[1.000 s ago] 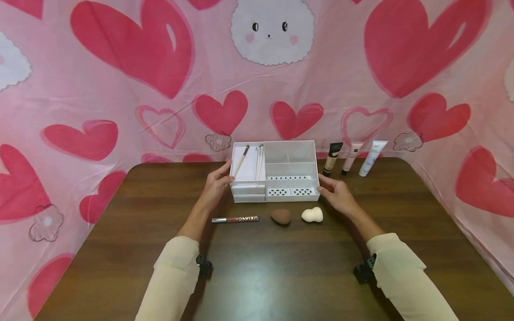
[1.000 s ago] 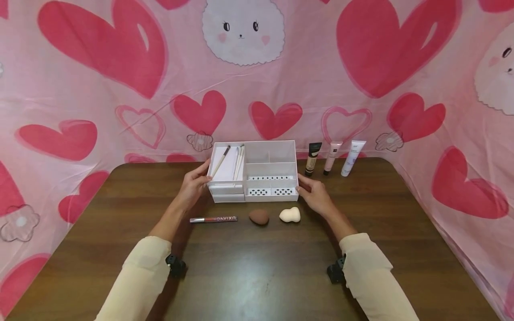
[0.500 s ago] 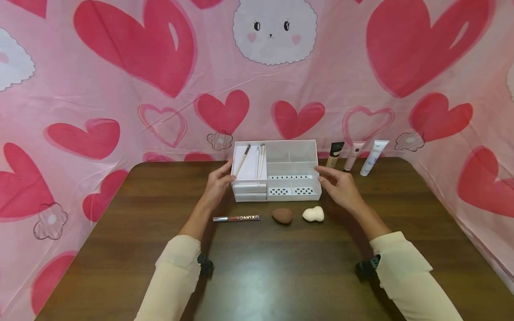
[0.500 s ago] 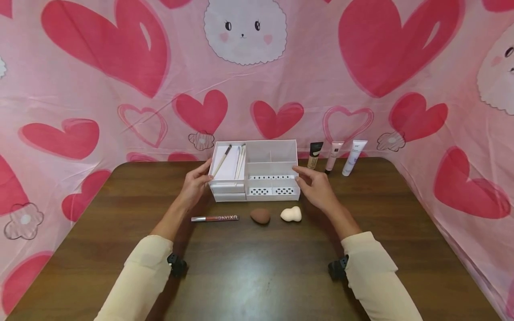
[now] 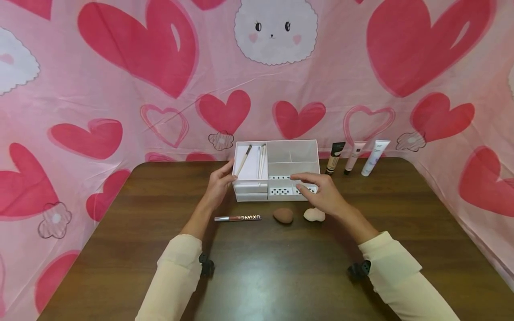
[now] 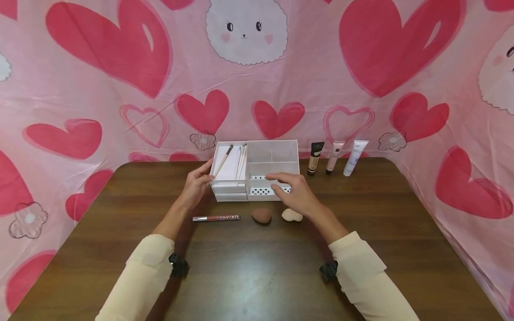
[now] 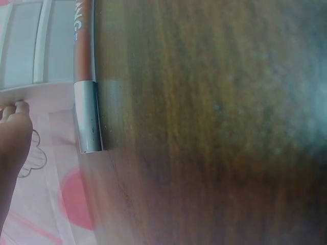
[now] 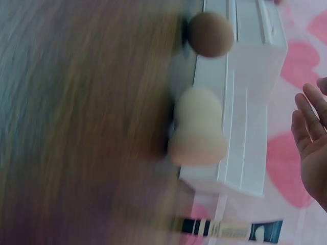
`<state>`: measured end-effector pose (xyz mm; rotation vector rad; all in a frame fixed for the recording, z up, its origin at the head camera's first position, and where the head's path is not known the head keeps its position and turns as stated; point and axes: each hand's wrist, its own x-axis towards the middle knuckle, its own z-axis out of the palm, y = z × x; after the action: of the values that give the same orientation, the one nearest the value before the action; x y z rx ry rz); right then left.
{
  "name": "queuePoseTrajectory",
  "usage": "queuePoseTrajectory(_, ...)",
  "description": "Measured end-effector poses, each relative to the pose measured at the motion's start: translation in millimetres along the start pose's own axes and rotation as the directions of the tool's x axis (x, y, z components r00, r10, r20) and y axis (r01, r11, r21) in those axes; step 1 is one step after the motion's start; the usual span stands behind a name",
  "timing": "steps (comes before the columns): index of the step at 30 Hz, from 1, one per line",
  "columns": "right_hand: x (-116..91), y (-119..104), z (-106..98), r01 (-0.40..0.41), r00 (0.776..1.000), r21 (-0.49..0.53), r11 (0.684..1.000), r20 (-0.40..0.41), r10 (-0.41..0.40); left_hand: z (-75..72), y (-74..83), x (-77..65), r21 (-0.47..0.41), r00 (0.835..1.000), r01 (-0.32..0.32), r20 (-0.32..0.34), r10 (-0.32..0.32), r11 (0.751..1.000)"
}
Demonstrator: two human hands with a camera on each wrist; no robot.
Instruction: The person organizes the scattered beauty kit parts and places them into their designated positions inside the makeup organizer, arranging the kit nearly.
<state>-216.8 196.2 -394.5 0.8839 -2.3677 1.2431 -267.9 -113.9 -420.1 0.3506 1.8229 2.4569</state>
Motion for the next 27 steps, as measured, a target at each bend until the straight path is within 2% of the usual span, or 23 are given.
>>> queuePoseTrajectory(6,5,-12,18,0.059,0.987,0.030,0.998,0.147,-0.063,1.9,0.4,-1.0,-0.009,1.000,-0.009,-0.007,0.009,1.000)
queuePoseTrajectory(12,9,-24,39,0.138,0.952,0.006,0.990,0.274,-0.134,2.0,0.1,0.2,-0.020,1.000,0.000,-0.014,0.000,1.000)
queuePoseTrajectory(20,17,-31,65,0.172,0.894,-0.070,0.983,0.430,-0.126,3.1,0.4,-0.2,-0.025,1.000,0.001,-0.021,-0.002,1.000)
queuePoseTrajectory(27,23,-30,84,0.147,0.861,-0.124,0.981,0.504,-0.065,1.9,0.2,-0.3,-0.034,1.000,0.011,-0.023,-0.012,0.999)
